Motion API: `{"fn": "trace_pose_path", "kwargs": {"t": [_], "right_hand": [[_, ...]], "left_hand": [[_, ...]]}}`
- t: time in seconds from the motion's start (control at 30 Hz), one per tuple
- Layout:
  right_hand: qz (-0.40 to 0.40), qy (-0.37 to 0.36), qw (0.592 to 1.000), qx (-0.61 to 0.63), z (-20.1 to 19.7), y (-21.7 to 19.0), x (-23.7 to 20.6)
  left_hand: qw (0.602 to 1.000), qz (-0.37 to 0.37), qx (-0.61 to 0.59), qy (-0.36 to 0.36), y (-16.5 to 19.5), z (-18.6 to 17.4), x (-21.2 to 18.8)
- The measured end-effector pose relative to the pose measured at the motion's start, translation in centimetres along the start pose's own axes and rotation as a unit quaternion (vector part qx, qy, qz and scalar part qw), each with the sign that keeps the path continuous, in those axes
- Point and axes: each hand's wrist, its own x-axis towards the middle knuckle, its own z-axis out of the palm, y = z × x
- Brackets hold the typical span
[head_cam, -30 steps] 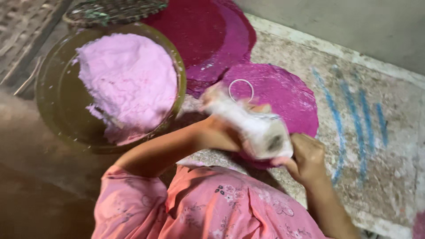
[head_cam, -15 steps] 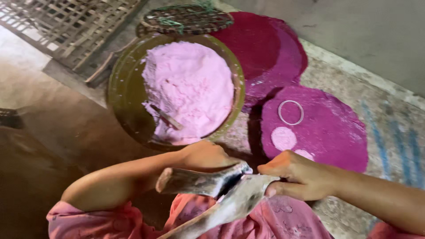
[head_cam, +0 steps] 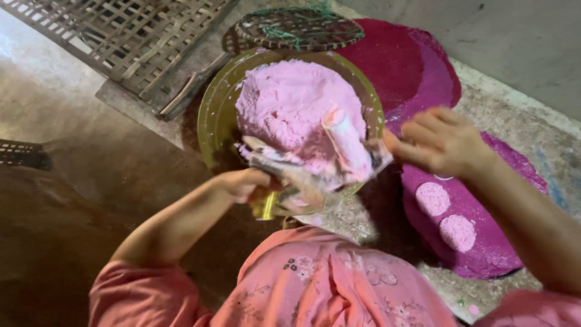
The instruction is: The person makes pink rice cakes at a work table. They stack magenta mats of formed cakes, cover them with a woven bamboo tray, then scoop pink batter from a basin into a handheld extruder press and squeeze round batter discs onto a mat, placing a small ring around each disc as they work.
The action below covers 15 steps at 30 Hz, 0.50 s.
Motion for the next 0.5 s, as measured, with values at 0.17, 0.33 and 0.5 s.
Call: {"fn": "trace_pose_path", "kwargs": {"t": [0.17, 0.33, 0.5], "right_hand": [[0.246, 0.081, 0.966, -0.005, 4.2, -3.4, 4.7], [0.233, -0.082, 0.915, 0.319, 12.7, -12.5, 11.5], [0.148, -0.218, 0.948, 0.178, 18.8, -16.2, 18.0]], "left_hand": [[0.961, 0.155, 0.058, 0.220, -1.1, 0.9, 1.1], [0.722, 0.442, 0.332, 0.416, 1.4, 0.1, -2.5], [0.619, 0.474, 0.387, 0.492, -0.2, -0.2, -2.8]]}}
